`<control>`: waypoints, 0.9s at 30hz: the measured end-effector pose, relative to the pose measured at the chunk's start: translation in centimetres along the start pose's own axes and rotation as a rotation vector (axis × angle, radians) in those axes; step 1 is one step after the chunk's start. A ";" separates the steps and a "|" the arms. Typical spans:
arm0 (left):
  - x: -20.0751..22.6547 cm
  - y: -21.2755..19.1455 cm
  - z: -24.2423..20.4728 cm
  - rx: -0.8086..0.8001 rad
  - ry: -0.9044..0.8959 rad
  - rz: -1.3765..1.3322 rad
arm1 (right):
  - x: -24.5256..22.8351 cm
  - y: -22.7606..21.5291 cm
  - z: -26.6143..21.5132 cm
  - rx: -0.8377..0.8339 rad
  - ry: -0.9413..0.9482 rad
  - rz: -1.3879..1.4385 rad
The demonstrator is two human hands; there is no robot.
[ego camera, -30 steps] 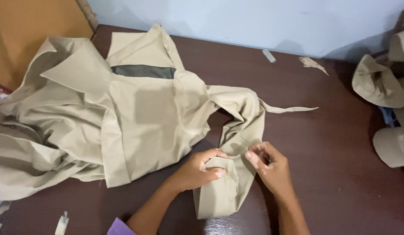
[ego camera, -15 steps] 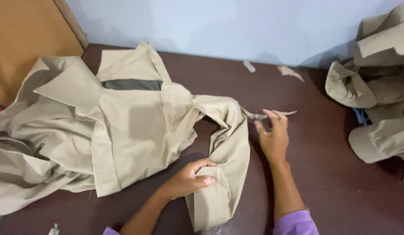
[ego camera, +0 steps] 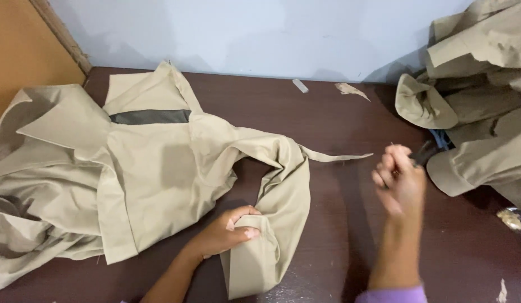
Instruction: The person uses a pair of scissors to cut a beige fabric garment laid out on a brown table. They trim the edges and remove sections of the material, occasionally lifting and repositioning the fabric to access different areas.
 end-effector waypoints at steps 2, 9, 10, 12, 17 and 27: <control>-0.6 -0.1 0.2 -0.008 0.019 -0.022 | -2.6 3.6 -4.5 -0.553 -0.063 0.035; -3.5 0.0 0.9 -0.004 0.182 -0.151 | 0.6 2.0 -0.4 -0.029 -0.090 -0.723; -4.4 -0.3 0.9 0.031 0.241 -0.106 | 2.5 0.9 1.6 0.102 -0.070 -0.761; -5.1 0.0 1.4 0.044 0.272 -0.113 | 4.3 1.4 2.5 0.051 -0.034 -0.768; -5.2 -0.7 2.1 0.125 0.376 -0.167 | 6.5 8.7 -2.7 -0.165 0.061 -0.952; -2.9 0.9 0.7 0.094 0.288 -0.806 | 14.9 3.2 -8.8 -0.249 0.303 -1.163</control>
Point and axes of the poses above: each hand's wrist, its own z-axis towards the middle knuckle, its own y-axis out of the palm, x = y × z, the point moved 7 cm from there along z, towards the middle knuckle, and after that the axes turned 12 degrees about y, right-handed, at the moved point
